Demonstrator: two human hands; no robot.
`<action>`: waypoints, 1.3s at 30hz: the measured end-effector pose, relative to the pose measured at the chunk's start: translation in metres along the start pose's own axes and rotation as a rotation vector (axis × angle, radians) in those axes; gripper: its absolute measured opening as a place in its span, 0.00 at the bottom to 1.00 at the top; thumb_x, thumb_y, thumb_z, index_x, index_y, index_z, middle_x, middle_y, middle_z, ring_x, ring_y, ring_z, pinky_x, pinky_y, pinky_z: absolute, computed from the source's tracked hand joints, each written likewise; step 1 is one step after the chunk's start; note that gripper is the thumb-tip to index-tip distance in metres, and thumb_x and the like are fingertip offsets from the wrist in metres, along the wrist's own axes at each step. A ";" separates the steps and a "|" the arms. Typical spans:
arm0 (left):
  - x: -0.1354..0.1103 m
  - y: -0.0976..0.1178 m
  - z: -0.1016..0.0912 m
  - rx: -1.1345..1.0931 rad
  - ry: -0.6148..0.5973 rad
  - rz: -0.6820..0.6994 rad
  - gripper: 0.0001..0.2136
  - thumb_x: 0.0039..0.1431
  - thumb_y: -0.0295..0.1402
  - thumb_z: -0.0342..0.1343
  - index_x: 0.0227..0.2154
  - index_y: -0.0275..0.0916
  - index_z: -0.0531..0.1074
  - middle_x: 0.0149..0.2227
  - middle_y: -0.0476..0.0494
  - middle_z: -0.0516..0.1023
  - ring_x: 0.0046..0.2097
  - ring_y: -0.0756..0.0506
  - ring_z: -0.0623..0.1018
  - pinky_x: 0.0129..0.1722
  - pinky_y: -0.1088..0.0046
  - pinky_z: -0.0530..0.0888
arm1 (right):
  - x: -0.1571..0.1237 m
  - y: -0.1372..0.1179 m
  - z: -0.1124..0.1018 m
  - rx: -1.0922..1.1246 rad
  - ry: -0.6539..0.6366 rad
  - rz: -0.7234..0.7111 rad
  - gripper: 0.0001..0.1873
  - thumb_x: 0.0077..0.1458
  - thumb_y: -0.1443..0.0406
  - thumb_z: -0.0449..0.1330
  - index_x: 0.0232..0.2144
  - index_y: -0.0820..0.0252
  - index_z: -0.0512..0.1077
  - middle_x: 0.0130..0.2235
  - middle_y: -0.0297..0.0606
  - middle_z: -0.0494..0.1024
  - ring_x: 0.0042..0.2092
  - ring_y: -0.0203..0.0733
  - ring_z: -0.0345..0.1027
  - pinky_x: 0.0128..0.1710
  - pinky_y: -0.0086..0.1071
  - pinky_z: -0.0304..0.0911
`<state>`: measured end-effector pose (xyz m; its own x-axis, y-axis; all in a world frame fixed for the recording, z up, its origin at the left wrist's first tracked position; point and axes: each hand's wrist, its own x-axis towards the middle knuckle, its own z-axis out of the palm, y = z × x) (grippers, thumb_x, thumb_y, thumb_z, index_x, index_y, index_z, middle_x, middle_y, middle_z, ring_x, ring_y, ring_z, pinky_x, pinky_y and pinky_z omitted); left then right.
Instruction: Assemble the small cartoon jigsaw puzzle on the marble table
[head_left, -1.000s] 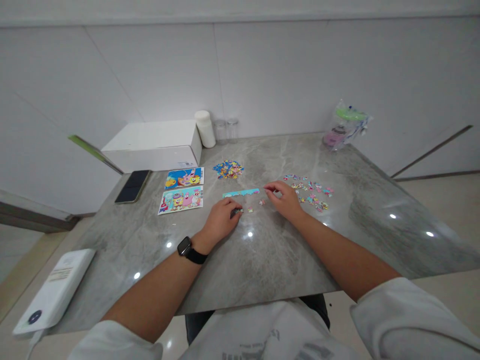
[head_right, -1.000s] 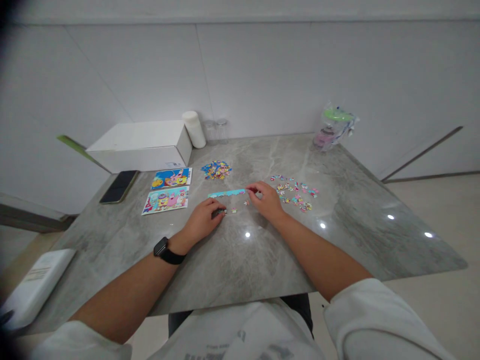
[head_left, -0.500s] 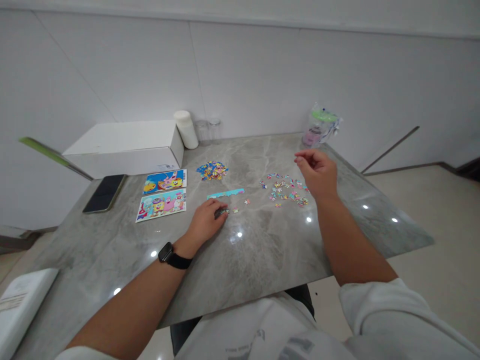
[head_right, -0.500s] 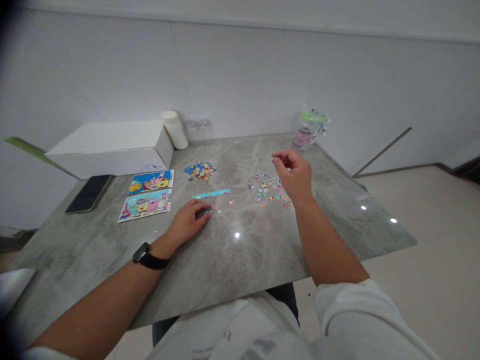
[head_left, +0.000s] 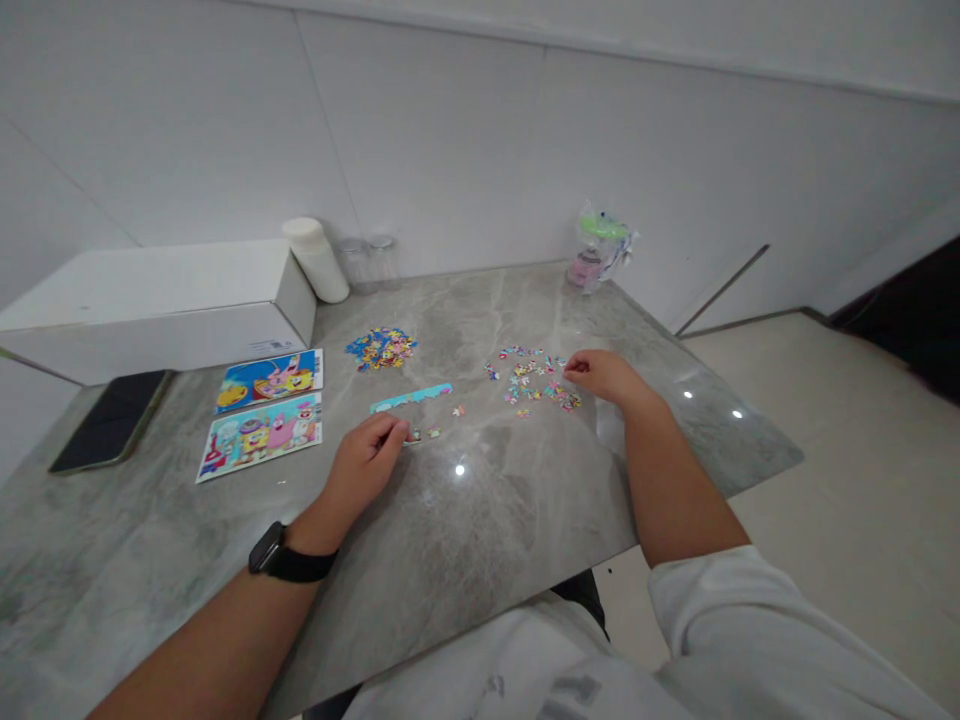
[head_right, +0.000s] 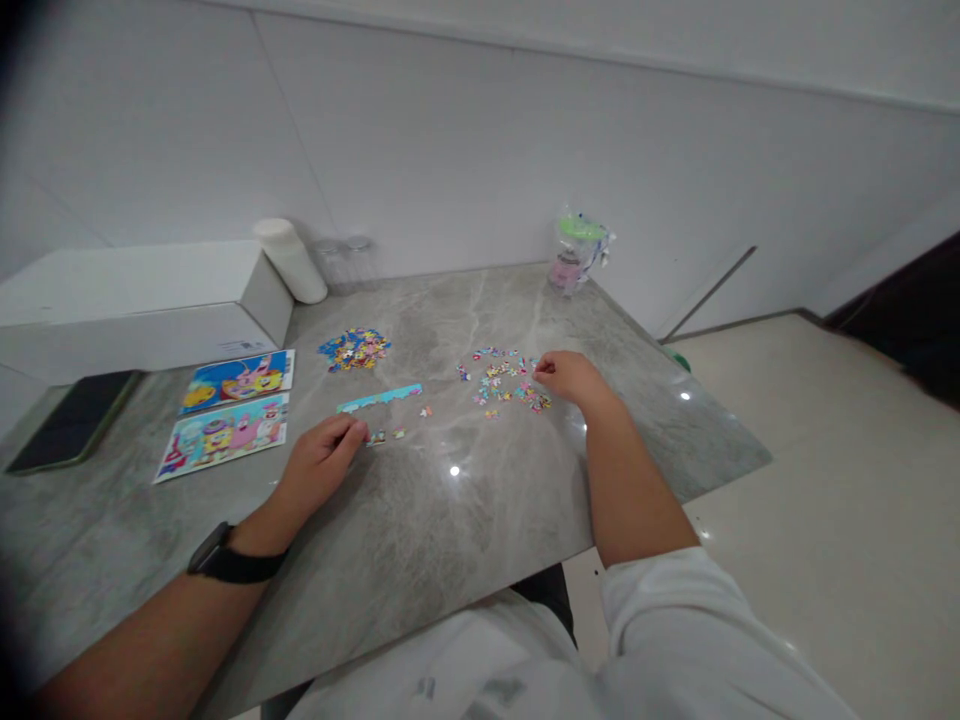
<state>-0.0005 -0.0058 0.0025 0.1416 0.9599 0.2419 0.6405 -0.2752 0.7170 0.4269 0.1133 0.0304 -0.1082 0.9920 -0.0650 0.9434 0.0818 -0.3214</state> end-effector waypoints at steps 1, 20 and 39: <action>0.000 0.000 0.000 0.001 -0.007 -0.002 0.18 0.71 0.42 0.49 0.29 0.40 0.76 0.31 0.46 0.78 0.36 0.45 0.76 0.39 0.69 0.69 | 0.000 0.003 -0.001 -0.024 -0.049 0.000 0.07 0.59 0.63 0.64 0.37 0.57 0.82 0.39 0.39 0.85 0.39 0.42 0.77 0.38 0.31 0.64; 0.000 -0.004 0.001 -0.023 -0.054 -0.009 0.20 0.72 0.46 0.48 0.32 0.40 0.77 0.33 0.46 0.78 0.37 0.44 0.76 0.41 0.68 0.70 | 0.006 0.007 0.009 -0.117 -0.192 -0.038 0.07 0.59 0.61 0.66 0.36 0.57 0.81 0.38 0.38 0.85 0.38 0.41 0.76 0.35 0.29 0.61; 0.000 -0.002 0.000 -0.010 -0.053 -0.031 0.20 0.71 0.46 0.48 0.32 0.41 0.78 0.32 0.46 0.79 0.37 0.44 0.77 0.42 0.68 0.71 | 0.006 -0.010 0.017 -0.092 -0.139 -0.128 0.08 0.58 0.68 0.64 0.40 0.56 0.82 0.39 0.38 0.84 0.39 0.40 0.75 0.40 0.29 0.63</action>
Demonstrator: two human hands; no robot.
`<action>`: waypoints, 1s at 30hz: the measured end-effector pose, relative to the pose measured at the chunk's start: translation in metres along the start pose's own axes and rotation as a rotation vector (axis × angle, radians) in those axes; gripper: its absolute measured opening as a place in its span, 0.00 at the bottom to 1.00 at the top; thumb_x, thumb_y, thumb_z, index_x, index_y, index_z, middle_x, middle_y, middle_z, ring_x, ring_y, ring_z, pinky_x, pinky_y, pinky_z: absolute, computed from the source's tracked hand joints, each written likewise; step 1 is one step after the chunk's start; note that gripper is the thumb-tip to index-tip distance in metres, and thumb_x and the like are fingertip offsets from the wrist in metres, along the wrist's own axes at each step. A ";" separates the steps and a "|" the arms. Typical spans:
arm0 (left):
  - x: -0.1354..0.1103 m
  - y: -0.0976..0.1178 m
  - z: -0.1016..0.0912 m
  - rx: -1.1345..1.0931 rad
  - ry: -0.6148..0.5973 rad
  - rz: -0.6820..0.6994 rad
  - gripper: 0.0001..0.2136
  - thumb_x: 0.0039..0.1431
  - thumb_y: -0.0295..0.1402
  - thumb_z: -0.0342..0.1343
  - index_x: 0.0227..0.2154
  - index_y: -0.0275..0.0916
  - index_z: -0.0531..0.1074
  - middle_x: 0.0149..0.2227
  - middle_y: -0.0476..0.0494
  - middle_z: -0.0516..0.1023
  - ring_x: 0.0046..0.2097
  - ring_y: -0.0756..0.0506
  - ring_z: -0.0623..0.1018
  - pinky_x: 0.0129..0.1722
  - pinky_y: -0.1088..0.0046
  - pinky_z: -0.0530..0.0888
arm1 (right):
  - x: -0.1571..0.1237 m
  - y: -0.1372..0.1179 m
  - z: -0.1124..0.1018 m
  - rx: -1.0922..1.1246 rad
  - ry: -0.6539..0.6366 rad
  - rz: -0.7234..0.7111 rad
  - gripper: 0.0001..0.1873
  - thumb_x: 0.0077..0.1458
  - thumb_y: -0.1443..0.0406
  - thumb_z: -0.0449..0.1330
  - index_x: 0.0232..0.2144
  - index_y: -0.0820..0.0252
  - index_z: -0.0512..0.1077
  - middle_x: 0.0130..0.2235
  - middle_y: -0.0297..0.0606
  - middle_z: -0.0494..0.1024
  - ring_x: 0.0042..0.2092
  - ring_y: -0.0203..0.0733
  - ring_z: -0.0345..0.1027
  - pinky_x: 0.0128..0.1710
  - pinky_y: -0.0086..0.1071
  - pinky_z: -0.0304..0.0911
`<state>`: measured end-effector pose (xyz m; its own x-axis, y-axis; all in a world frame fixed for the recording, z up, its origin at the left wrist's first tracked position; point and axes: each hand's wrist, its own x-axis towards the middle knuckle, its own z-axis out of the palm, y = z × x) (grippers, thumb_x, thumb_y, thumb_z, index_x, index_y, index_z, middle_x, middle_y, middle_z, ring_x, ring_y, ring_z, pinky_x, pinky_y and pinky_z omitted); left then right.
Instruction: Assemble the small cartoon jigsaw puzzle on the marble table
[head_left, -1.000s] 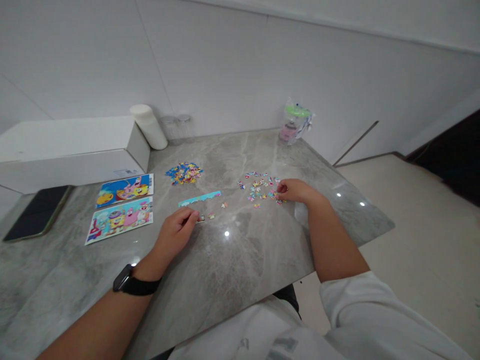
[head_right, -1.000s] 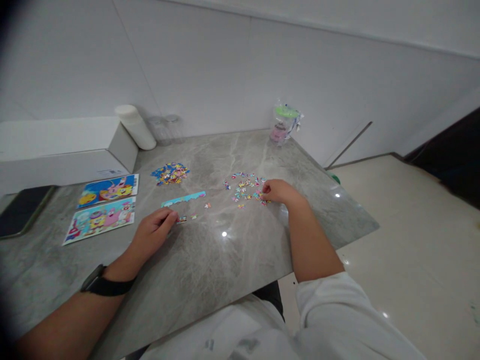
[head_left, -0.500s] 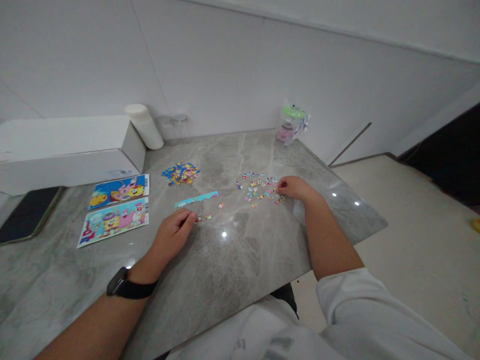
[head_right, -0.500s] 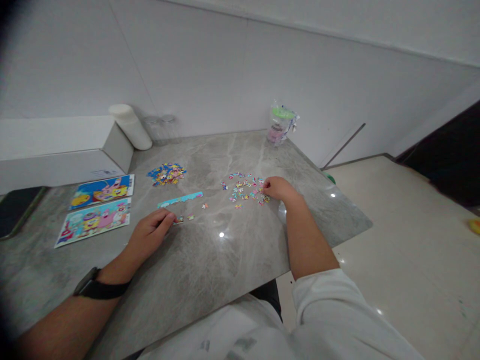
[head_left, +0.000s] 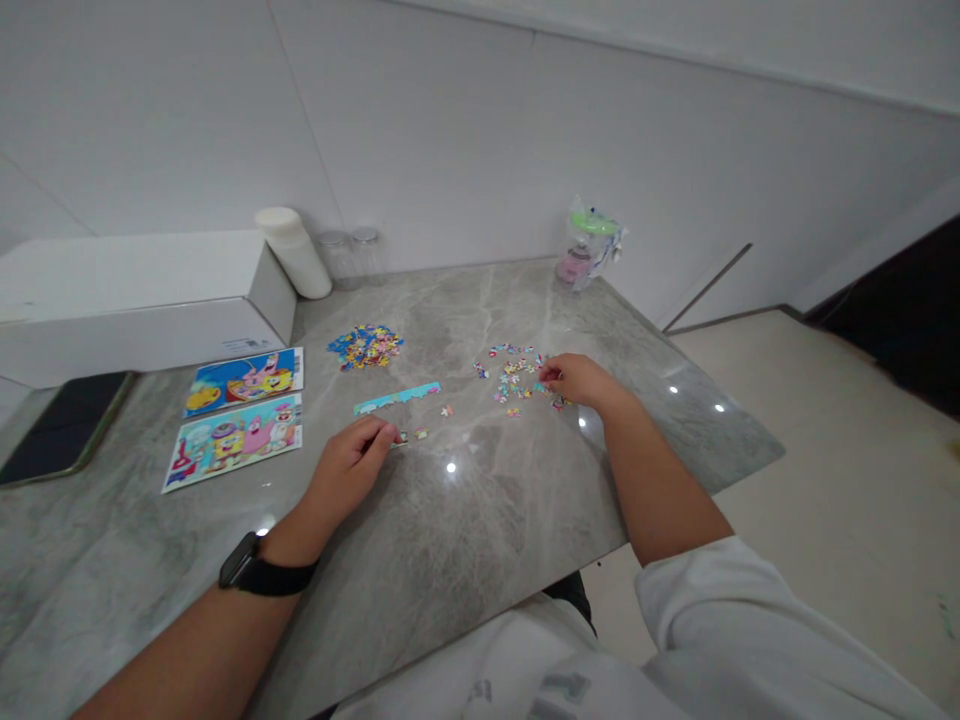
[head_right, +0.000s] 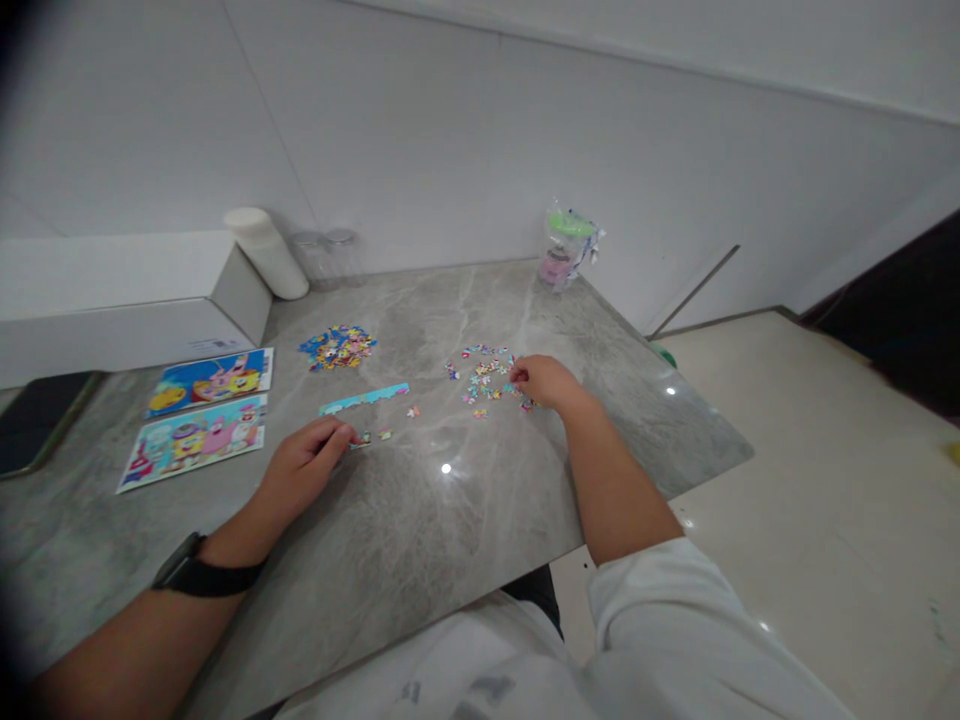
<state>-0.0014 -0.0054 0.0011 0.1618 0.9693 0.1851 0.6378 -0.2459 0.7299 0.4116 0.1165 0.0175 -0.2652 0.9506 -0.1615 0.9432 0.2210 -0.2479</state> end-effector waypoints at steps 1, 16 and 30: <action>0.000 0.000 0.000 0.000 -0.002 0.005 0.20 0.71 0.46 0.48 0.32 0.41 0.78 0.32 0.46 0.79 0.37 0.44 0.77 0.42 0.68 0.71 | 0.000 0.003 -0.001 0.003 0.010 0.014 0.08 0.59 0.67 0.64 0.40 0.56 0.82 0.40 0.38 0.84 0.40 0.40 0.75 0.40 0.29 0.63; 0.001 0.000 0.001 0.007 -0.017 0.010 0.21 0.71 0.47 0.48 0.32 0.41 0.78 0.33 0.46 0.79 0.37 0.44 0.77 0.42 0.68 0.72 | -0.017 0.030 -0.019 0.065 -0.206 0.105 0.08 0.50 0.63 0.71 0.35 0.57 0.81 0.36 0.37 0.84 0.37 0.41 0.76 0.34 0.28 0.63; 0.001 0.002 0.000 0.007 -0.034 0.003 0.20 0.71 0.48 0.48 0.33 0.41 0.79 0.33 0.46 0.79 0.38 0.44 0.77 0.43 0.68 0.72 | -0.022 0.048 -0.028 0.126 -0.184 0.195 0.09 0.53 0.71 0.66 0.38 0.58 0.82 0.38 0.36 0.85 0.38 0.39 0.77 0.36 0.26 0.64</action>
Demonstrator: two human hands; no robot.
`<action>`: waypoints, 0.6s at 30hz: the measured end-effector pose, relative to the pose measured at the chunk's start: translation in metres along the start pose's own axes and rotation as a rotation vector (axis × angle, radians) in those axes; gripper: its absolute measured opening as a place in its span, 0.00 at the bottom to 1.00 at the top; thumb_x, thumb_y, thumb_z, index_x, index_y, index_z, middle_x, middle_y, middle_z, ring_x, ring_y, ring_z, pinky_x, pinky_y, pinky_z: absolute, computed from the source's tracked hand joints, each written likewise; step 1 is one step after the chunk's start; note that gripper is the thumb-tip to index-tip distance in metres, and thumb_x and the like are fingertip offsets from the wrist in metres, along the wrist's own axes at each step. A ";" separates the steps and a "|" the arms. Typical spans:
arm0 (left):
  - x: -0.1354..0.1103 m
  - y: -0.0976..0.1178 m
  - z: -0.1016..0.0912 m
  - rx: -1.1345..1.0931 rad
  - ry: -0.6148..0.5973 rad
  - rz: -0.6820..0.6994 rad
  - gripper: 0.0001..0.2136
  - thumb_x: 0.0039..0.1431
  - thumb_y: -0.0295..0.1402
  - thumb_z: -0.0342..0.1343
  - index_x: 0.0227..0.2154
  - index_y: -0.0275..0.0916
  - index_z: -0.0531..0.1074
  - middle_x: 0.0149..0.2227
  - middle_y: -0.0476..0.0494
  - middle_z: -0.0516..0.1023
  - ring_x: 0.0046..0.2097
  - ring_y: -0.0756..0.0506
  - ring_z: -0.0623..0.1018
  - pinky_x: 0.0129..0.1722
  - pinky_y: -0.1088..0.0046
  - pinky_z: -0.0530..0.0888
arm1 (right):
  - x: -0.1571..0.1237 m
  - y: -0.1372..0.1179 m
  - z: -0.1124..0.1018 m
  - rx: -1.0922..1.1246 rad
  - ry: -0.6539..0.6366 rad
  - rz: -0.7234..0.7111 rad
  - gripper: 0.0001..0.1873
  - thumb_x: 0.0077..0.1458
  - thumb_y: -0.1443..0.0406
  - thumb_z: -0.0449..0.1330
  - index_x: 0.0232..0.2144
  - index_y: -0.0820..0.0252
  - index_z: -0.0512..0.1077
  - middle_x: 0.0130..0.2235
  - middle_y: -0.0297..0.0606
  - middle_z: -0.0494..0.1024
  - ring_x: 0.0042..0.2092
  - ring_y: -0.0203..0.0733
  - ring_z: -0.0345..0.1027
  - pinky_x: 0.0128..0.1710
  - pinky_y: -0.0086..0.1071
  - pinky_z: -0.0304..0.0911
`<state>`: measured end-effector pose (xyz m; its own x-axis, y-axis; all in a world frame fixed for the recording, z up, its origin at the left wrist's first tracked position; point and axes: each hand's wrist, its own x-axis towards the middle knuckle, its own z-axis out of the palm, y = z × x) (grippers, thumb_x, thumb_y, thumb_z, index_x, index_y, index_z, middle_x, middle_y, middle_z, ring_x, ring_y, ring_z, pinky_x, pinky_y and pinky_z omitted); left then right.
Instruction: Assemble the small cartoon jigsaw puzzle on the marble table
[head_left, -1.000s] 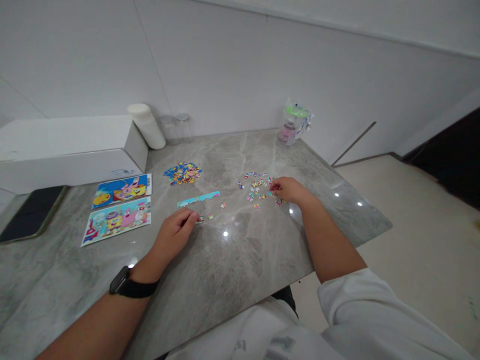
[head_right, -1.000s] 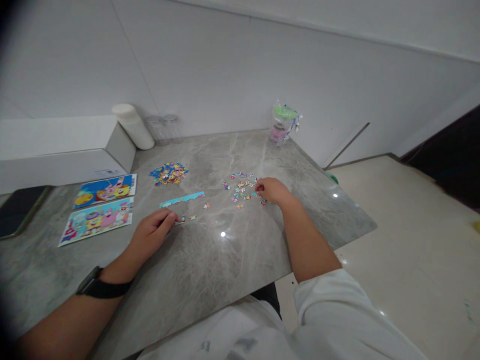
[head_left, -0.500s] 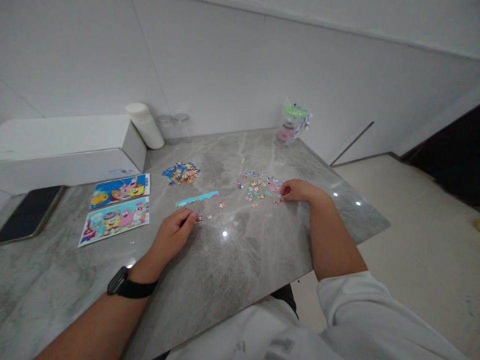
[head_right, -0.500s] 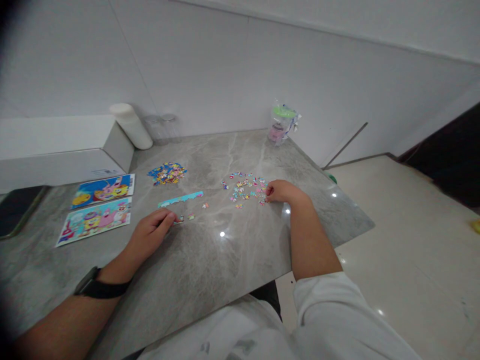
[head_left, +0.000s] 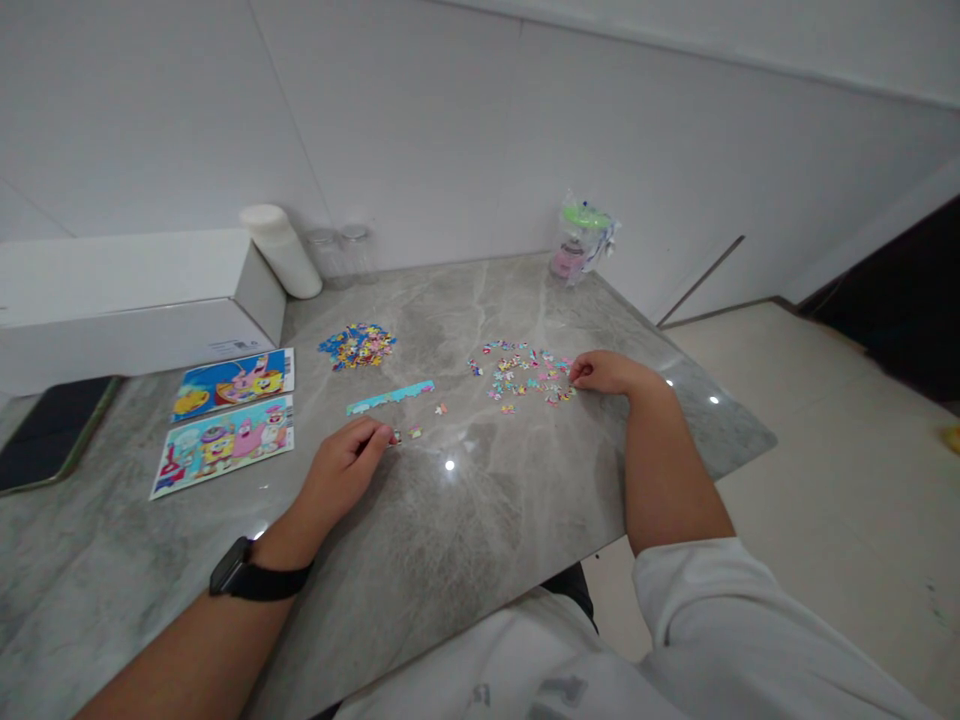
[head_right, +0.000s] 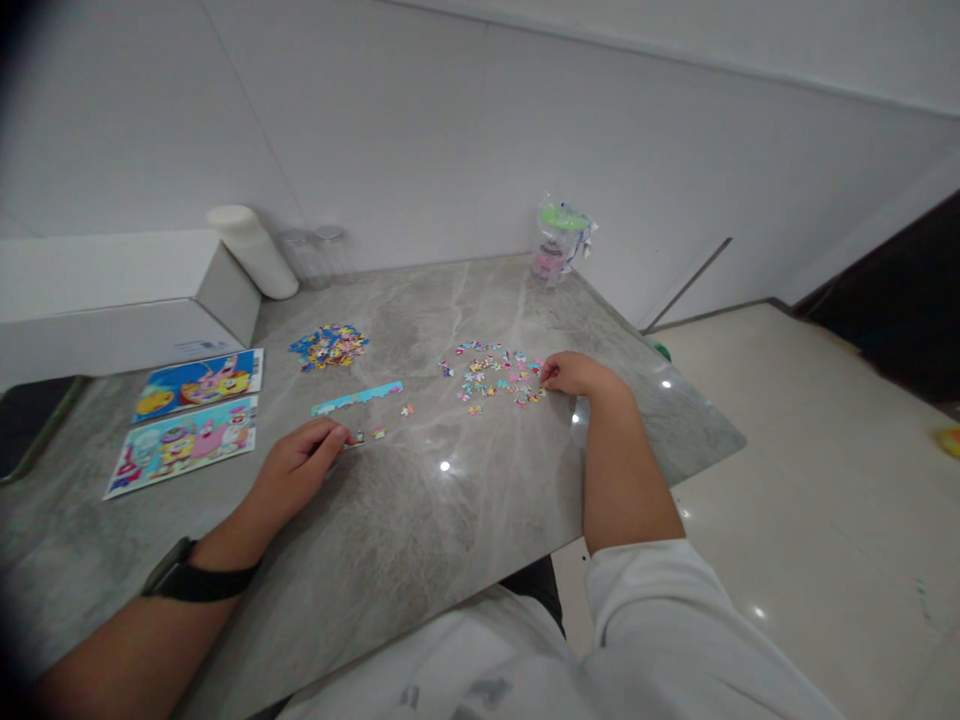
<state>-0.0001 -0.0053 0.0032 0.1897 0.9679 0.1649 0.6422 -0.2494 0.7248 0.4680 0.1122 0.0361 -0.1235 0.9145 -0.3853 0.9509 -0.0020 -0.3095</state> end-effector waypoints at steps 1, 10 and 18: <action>0.000 0.000 0.000 0.002 0.003 -0.002 0.20 0.71 0.48 0.48 0.33 0.41 0.79 0.33 0.46 0.79 0.38 0.44 0.77 0.43 0.68 0.73 | 0.000 0.001 0.001 0.010 -0.010 -0.001 0.10 0.53 0.70 0.66 0.39 0.58 0.82 0.38 0.36 0.85 0.38 0.39 0.77 0.35 0.27 0.65; 0.000 0.000 -0.001 -0.002 0.014 0.005 0.20 0.71 0.47 0.48 0.33 0.41 0.79 0.33 0.46 0.80 0.37 0.44 0.77 0.44 0.67 0.72 | -0.001 -0.006 0.005 -0.112 -0.031 0.021 0.11 0.46 0.68 0.69 0.36 0.55 0.82 0.37 0.36 0.84 0.37 0.42 0.75 0.35 0.30 0.63; 0.000 -0.002 0.001 -0.002 0.024 0.014 0.20 0.71 0.47 0.48 0.32 0.41 0.79 0.33 0.45 0.80 0.38 0.43 0.78 0.43 0.68 0.73 | -0.001 -0.005 0.000 0.022 0.047 -0.085 0.05 0.52 0.64 0.66 0.34 0.59 0.77 0.33 0.36 0.81 0.36 0.40 0.72 0.35 0.30 0.62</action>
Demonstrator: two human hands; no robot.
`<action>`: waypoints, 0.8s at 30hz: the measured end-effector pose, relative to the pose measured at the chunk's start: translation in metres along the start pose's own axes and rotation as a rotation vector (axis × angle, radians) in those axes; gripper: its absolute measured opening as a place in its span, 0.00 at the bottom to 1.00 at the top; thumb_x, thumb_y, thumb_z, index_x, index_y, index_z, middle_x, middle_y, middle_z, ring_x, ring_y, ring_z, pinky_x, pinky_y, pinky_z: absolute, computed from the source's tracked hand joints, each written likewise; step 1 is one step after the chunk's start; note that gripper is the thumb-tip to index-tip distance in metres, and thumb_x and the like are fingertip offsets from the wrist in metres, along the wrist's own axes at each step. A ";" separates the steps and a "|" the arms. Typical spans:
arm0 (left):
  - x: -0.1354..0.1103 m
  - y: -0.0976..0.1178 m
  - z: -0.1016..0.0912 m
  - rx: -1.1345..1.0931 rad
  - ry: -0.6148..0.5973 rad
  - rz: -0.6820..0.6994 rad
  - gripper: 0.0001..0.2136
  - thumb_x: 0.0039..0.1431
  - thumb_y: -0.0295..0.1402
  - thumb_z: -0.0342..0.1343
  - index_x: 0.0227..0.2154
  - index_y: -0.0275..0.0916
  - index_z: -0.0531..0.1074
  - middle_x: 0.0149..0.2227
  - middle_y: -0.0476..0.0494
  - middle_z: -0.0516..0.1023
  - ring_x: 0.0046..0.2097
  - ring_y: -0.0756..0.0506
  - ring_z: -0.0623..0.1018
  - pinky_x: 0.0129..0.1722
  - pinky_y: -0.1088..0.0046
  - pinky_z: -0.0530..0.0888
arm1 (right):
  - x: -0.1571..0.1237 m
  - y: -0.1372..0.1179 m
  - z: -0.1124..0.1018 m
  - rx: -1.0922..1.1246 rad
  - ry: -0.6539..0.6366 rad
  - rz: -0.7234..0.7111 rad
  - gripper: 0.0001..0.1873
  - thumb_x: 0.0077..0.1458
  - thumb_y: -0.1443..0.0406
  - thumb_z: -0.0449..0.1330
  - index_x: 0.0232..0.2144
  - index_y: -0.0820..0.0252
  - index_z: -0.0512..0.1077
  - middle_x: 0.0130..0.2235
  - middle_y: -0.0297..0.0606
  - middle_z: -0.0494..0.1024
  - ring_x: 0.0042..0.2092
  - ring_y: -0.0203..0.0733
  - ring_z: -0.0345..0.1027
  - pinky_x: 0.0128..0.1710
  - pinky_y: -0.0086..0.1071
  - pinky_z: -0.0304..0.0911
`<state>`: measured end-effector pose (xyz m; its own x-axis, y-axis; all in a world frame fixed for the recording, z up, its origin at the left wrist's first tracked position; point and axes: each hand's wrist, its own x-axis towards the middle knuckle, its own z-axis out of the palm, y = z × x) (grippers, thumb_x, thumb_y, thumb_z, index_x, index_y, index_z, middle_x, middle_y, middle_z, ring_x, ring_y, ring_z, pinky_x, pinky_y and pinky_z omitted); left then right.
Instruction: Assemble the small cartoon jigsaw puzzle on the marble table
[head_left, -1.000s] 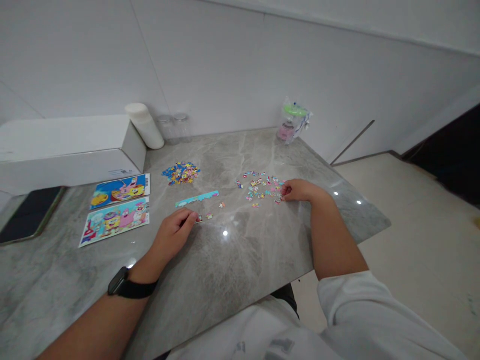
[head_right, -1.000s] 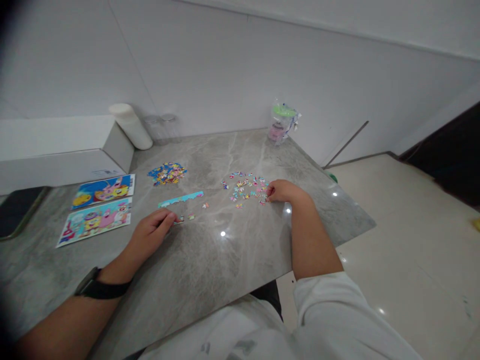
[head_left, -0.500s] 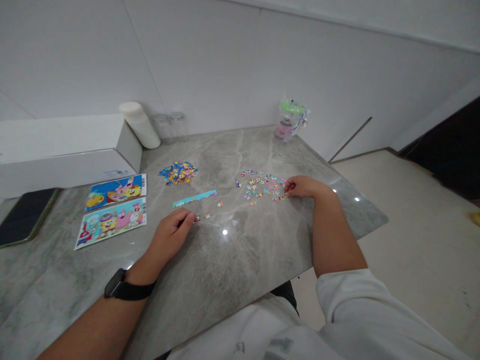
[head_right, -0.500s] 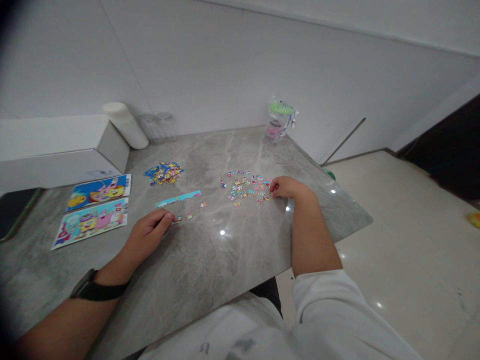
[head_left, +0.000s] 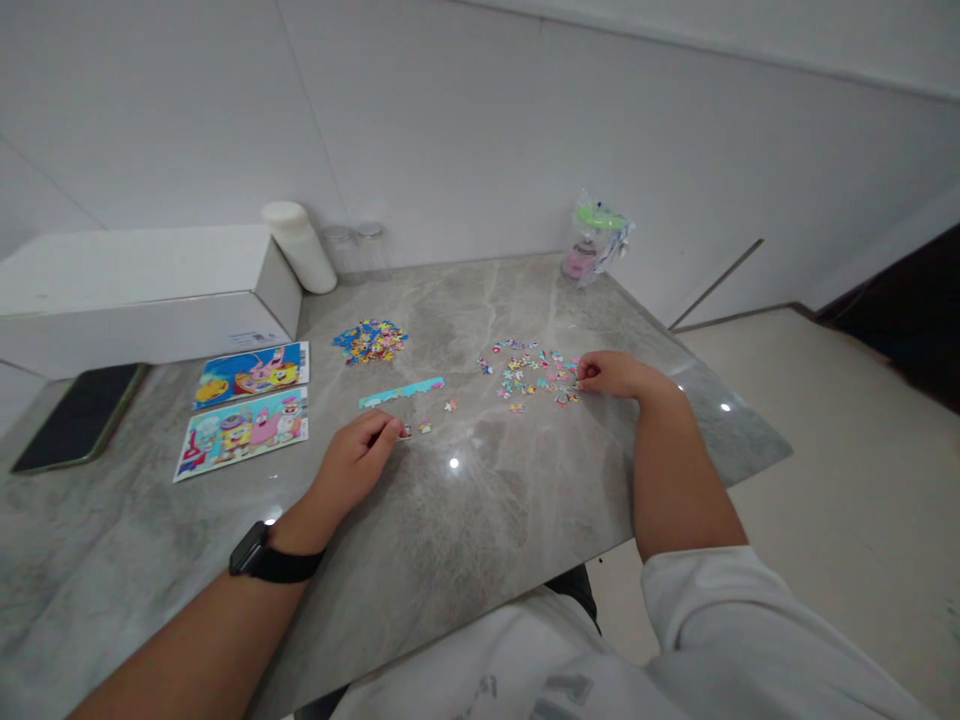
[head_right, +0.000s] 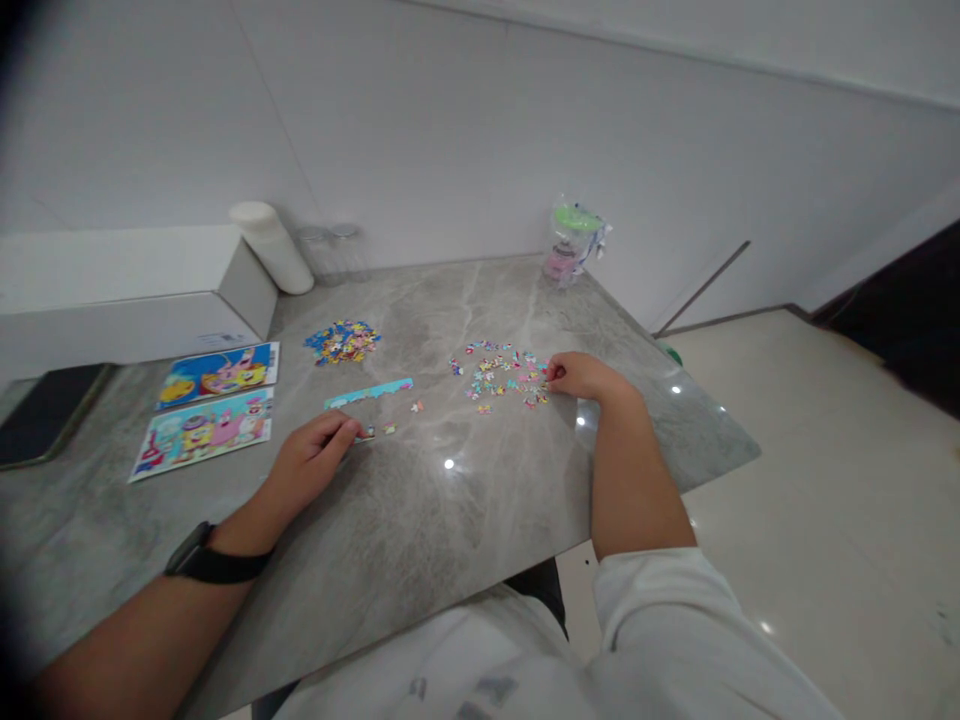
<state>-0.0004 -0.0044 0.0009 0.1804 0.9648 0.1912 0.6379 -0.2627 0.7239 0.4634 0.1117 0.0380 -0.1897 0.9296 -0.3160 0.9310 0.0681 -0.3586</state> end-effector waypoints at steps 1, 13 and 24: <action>0.000 0.000 0.000 -0.007 0.002 0.003 0.20 0.71 0.47 0.48 0.32 0.41 0.78 0.34 0.45 0.81 0.38 0.43 0.78 0.43 0.68 0.73 | 0.001 -0.002 0.000 0.055 0.034 -0.029 0.06 0.53 0.63 0.66 0.34 0.58 0.76 0.34 0.37 0.81 0.36 0.41 0.72 0.36 0.30 0.63; -0.003 0.001 0.004 -0.136 0.141 -0.076 0.16 0.72 0.44 0.48 0.48 0.41 0.75 0.38 0.47 0.79 0.38 0.45 0.77 0.40 0.69 0.71 | 0.024 -0.152 0.052 0.762 0.104 -0.487 0.19 0.50 0.51 0.68 0.36 0.55 0.68 0.35 0.32 0.74 0.37 0.38 0.68 0.40 0.34 0.65; -0.001 0.003 0.000 -0.265 0.175 -0.084 0.13 0.68 0.43 0.54 0.41 0.39 0.74 0.35 0.48 0.78 0.35 0.46 0.75 0.37 0.70 0.70 | 0.026 -0.246 0.140 0.863 0.065 -0.614 0.16 0.57 0.55 0.63 0.45 0.50 0.65 0.38 0.31 0.74 0.40 0.41 0.70 0.43 0.35 0.65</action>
<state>0.0017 -0.0066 0.0026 -0.0107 0.9760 0.2174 0.4236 -0.1925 0.8852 0.1854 0.0683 -0.0052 -0.5116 0.8423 0.1694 0.1398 0.2762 -0.9509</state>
